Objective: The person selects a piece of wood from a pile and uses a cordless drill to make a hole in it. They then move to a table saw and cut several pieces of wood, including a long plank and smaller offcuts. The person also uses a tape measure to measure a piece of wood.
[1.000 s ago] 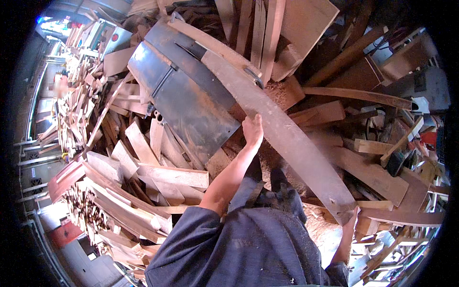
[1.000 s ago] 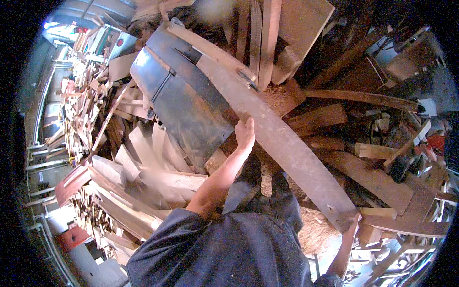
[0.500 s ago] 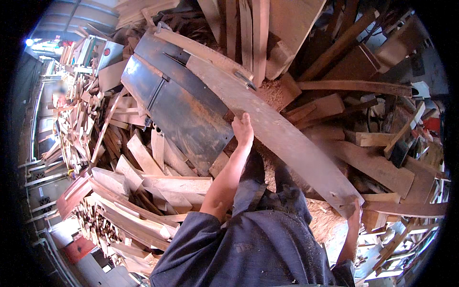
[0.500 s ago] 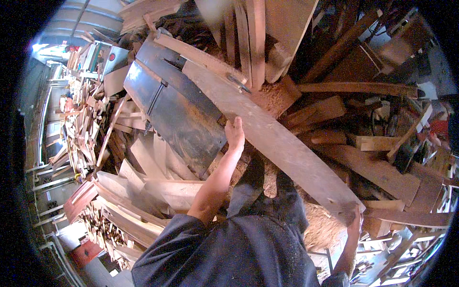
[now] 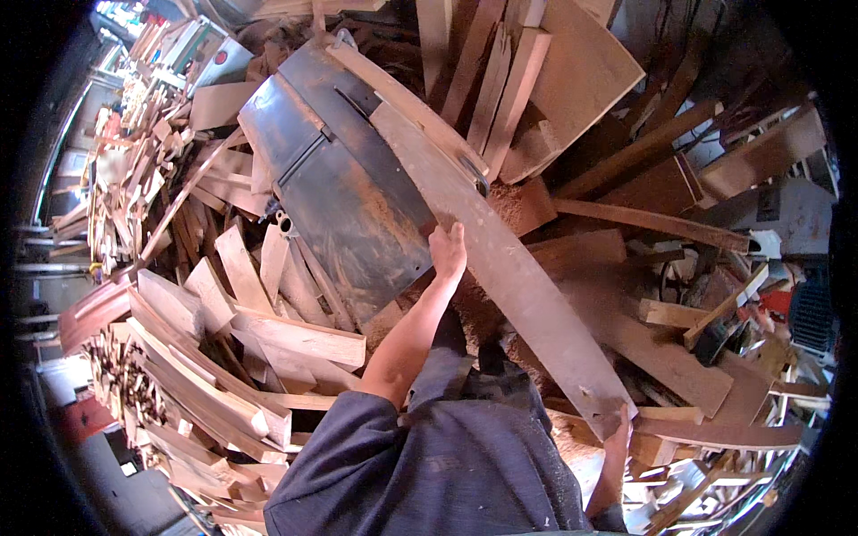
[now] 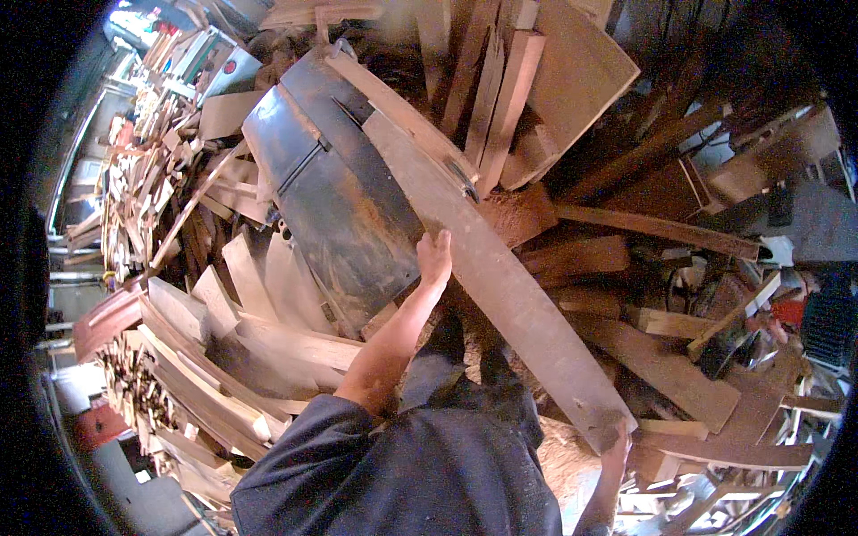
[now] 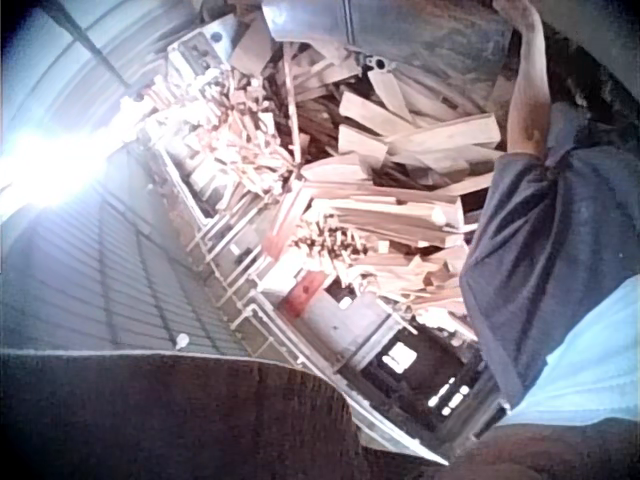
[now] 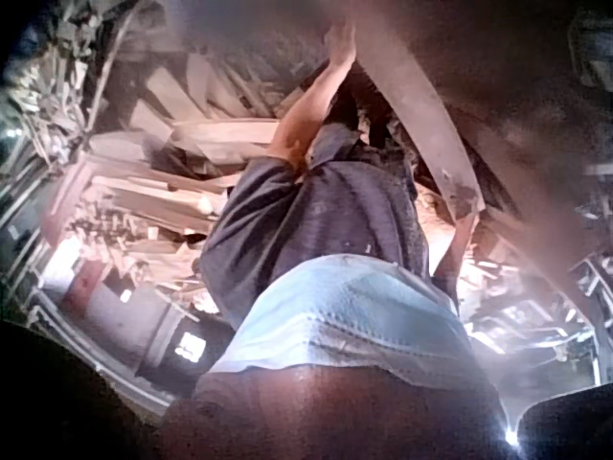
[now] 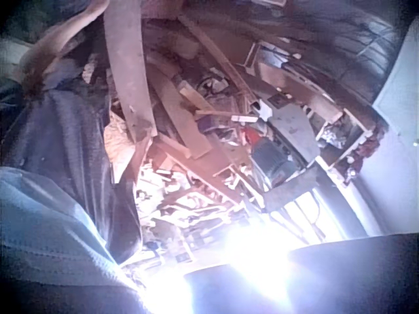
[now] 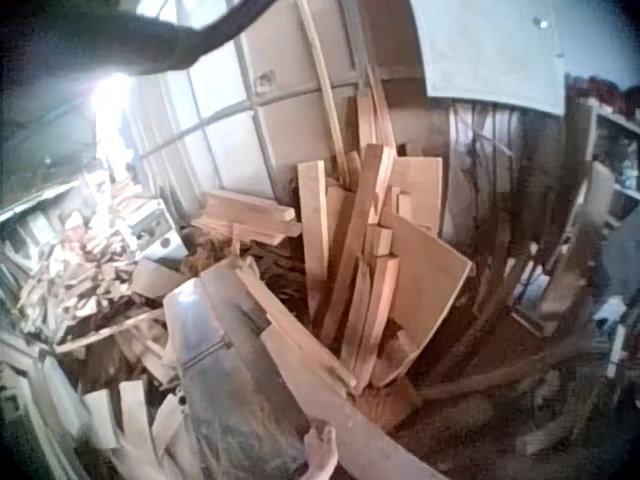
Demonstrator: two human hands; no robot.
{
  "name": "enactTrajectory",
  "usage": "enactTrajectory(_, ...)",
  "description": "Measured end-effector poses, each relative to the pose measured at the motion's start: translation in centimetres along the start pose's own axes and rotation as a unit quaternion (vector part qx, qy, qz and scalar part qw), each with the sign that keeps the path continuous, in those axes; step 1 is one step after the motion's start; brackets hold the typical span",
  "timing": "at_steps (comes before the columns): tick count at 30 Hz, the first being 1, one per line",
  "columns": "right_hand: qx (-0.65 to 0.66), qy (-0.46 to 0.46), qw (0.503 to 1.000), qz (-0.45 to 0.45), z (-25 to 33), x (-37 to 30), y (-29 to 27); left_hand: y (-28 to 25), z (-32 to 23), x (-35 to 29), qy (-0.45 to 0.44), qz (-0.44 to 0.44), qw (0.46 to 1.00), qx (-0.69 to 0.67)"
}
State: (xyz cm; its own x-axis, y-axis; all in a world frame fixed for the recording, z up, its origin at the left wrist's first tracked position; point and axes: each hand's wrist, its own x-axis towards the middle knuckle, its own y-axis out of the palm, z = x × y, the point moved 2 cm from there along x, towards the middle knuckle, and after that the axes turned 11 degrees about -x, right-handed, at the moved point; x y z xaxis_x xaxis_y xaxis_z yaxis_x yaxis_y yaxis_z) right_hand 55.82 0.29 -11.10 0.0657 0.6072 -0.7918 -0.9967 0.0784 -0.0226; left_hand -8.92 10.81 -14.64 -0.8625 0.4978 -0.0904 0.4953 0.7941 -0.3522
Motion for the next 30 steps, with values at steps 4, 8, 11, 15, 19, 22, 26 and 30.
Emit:
enactTrajectory(4, -0.081, -0.05, 0.995, 0.012, 0.2, -0.4, 0.5, -0.4, 1.3, 0.8, -0.047, 0.012, 0.999, 0.003)
enactTrajectory(8, -0.248, -0.173, 0.953, 0.034, -1.5, 0.4, -1.3, -0.4, 0.7, 1.0, -0.039, 0.004, 0.998, 0.039)
enactTrajectory(11, 0.021, 0.005, 0.998, 0.051, -1.6, 1.6, -0.2, 0.5, 0.4, 1.3, -0.041, -0.007, 0.998, 0.056)
enactTrajectory(15, -0.168, -0.172, 0.966, 0.091, 2.0, -2.9, 4.6, -0.5, 0.5, 1.6, -0.047, -0.036, 0.997, 0.049)
enactTrajectory(19, -0.067, -0.041, 0.99, 0.114, 1.3, -1.0, 3.1, -0.6, -1.4, 1.5, -0.059, -0.046, 0.995, 0.072)
enactTrajectory(22, -0.009, 0.016, 0.993, 0.115, 1.3, -0.6, 3.2, -0.9, -1.6, 1.6, -0.067, -0.045, 0.994, 0.067)
enactTrajectory(26, -0.173, -0.092, 0.974, 0.112, -0.7, 2.0, 0.6, -0.6, -1.7, 1.9, -0.086, -0.018, 0.994, 0.059)
enactTrajectory(30, -0.008, 0.013, 0.989, 0.145, 0.6, 1.7, 3.0, -1.0, -1.4, 2.3, -0.093, -0.023, 0.993, 0.063)
